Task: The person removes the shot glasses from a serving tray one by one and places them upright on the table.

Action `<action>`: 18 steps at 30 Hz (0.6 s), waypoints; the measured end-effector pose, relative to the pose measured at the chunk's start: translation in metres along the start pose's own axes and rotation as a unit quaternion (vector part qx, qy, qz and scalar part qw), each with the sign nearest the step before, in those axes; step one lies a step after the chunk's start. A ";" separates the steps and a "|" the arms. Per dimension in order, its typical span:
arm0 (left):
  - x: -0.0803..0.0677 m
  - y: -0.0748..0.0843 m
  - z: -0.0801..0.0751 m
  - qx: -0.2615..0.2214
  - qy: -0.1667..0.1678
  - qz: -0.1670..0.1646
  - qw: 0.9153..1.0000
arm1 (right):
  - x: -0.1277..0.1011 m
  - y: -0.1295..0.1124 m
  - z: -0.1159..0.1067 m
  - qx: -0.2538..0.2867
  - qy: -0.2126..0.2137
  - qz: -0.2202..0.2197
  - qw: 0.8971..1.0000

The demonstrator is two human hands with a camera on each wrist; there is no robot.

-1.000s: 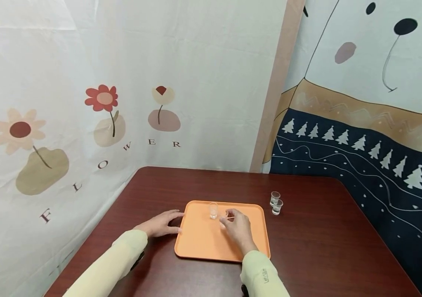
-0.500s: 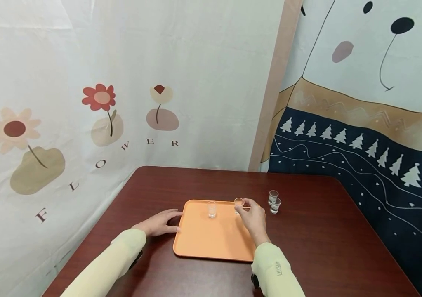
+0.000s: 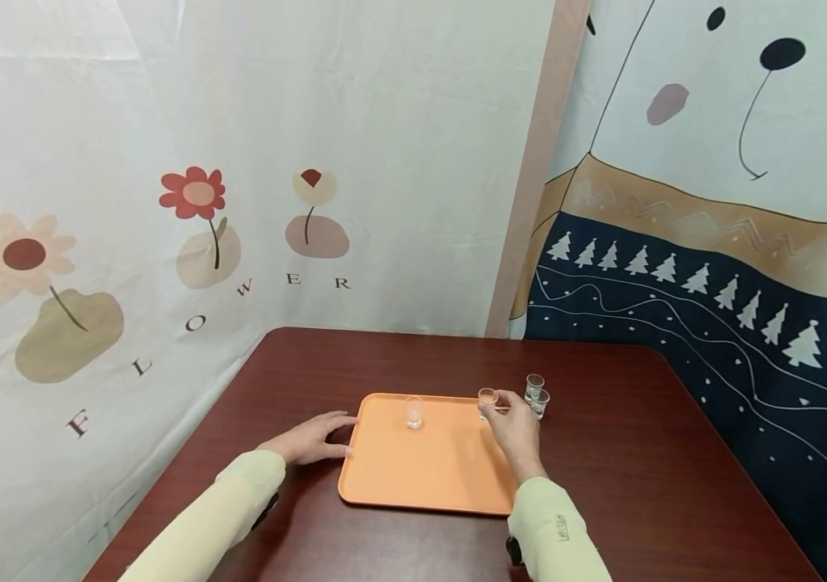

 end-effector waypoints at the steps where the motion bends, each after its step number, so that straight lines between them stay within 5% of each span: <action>1: 0.000 0.000 0.000 0.000 0.000 0.000 1.000 | 0.000 0.001 -0.002 -0.003 0.002 0.003 1.000; 18: -0.001 0.002 0.000 -0.004 0.002 0.001 1.000 | -0.007 0.035 -0.026 -0.013 0.032 0.057 0.998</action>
Point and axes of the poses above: each hand's wrist, its own x-axis towards the middle knuckle, its own z-axis out of the palm, y = z × x, the point moved 2 cm from there along x, towards the middle knuckle, and after that the axes turned 10 degrees about -z, right-handed, at the moved point
